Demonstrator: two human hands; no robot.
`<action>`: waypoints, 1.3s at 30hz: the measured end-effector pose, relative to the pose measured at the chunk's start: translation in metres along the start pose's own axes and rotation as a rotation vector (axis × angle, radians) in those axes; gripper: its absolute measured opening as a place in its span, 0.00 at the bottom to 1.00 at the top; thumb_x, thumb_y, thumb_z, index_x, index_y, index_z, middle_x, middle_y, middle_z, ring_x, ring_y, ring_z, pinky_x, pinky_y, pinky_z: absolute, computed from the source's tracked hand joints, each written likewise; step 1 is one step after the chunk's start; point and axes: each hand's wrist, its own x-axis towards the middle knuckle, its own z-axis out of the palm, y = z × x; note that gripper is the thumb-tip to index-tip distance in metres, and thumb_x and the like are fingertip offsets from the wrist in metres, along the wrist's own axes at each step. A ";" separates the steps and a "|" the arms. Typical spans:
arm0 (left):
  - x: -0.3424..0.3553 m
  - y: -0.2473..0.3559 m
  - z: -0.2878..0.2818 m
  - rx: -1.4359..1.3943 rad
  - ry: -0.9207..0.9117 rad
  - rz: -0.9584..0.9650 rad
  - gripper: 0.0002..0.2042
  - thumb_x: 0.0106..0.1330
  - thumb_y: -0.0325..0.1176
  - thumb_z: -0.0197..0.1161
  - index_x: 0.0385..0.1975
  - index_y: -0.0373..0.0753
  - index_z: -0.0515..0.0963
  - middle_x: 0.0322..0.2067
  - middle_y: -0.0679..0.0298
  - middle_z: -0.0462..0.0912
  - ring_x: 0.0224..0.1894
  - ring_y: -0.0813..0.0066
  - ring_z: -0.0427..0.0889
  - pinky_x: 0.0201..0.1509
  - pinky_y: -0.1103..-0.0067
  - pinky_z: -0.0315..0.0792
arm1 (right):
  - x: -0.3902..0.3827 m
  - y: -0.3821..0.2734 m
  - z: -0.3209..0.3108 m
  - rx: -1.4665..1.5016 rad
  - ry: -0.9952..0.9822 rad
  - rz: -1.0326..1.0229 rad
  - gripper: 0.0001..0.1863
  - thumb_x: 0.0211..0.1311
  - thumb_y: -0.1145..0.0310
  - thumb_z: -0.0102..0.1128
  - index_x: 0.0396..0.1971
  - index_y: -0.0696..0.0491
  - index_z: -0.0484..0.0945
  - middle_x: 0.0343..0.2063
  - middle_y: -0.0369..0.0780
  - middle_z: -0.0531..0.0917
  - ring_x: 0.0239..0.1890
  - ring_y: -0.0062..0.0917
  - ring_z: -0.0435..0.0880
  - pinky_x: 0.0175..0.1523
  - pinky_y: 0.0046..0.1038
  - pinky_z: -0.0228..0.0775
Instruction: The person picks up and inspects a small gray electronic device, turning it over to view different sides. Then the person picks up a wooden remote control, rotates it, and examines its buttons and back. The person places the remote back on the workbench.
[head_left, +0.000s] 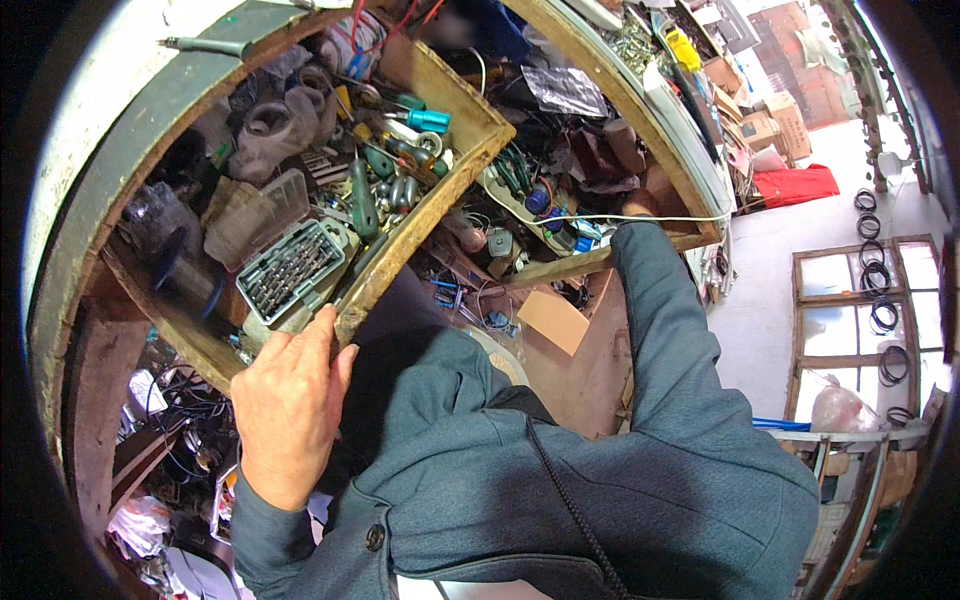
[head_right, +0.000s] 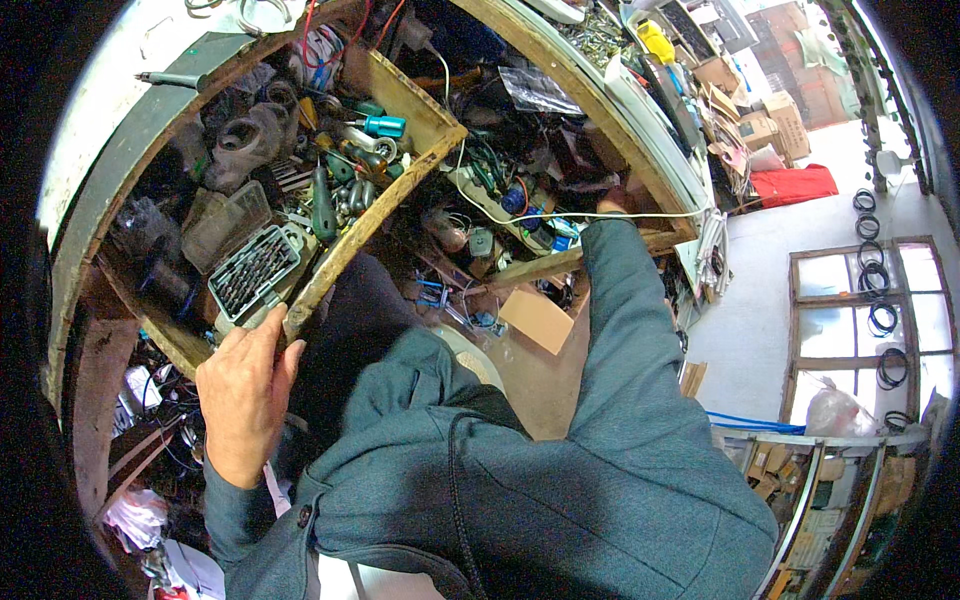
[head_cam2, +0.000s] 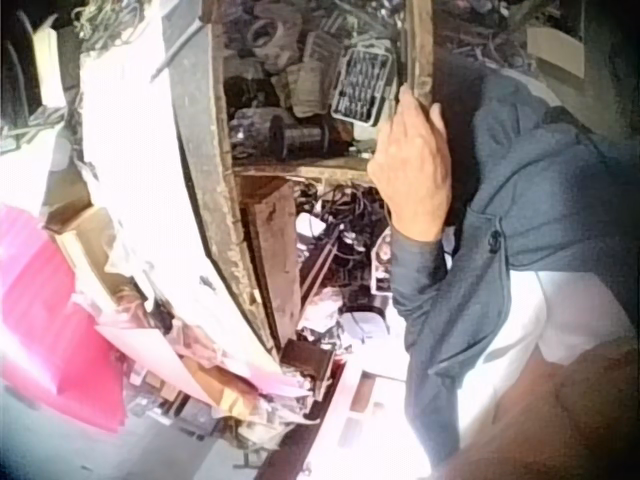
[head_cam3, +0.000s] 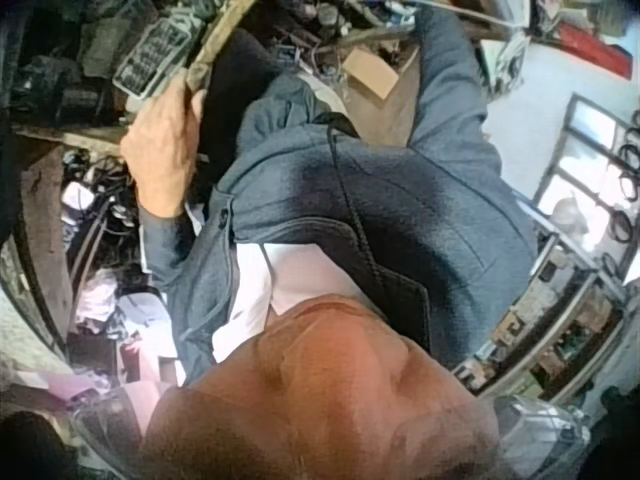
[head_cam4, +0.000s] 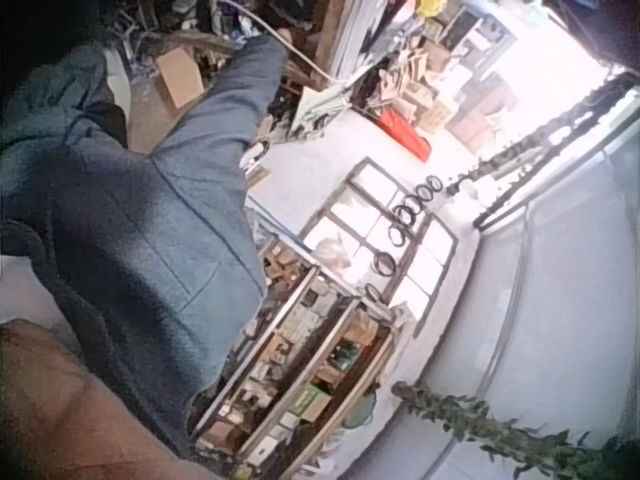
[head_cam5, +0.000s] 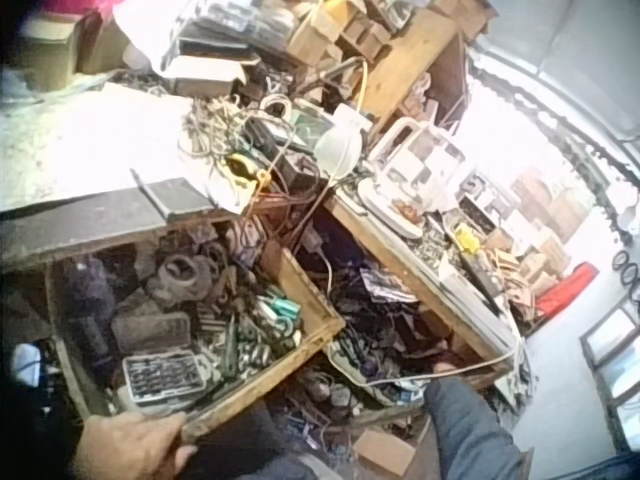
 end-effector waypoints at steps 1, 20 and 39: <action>0.000 0.000 0.000 -0.002 0.001 0.000 0.21 0.55 0.34 0.74 0.49 0.39 0.80 0.27 0.62 0.81 0.30 0.65 0.81 0.31 0.69 0.77 | 0.001 0.002 -0.001 -0.007 0.002 0.001 0.15 0.63 0.64 0.56 0.38 0.58 0.84 0.44 0.53 0.83 0.46 0.46 0.83 0.52 0.47 0.75; 0.002 0.002 -0.002 0.007 -0.040 -0.024 0.21 0.54 0.33 0.75 0.49 0.38 0.80 0.28 0.61 0.82 0.32 0.64 0.82 0.33 0.69 0.77 | 0.026 0.013 -0.005 -0.091 0.018 -0.038 0.12 0.63 0.64 0.56 0.33 0.54 0.85 0.39 0.46 0.84 0.42 0.41 0.84 0.48 0.46 0.75; 0.001 0.004 -0.001 0.036 -0.046 -0.031 0.21 0.55 0.32 0.74 0.50 0.38 0.79 0.27 0.59 0.80 0.31 0.62 0.81 0.33 0.68 0.76 | 0.027 0.011 0.039 -0.196 0.062 -0.056 0.11 0.64 0.65 0.55 0.29 0.50 0.85 0.34 0.39 0.85 0.38 0.35 0.84 0.43 0.46 0.74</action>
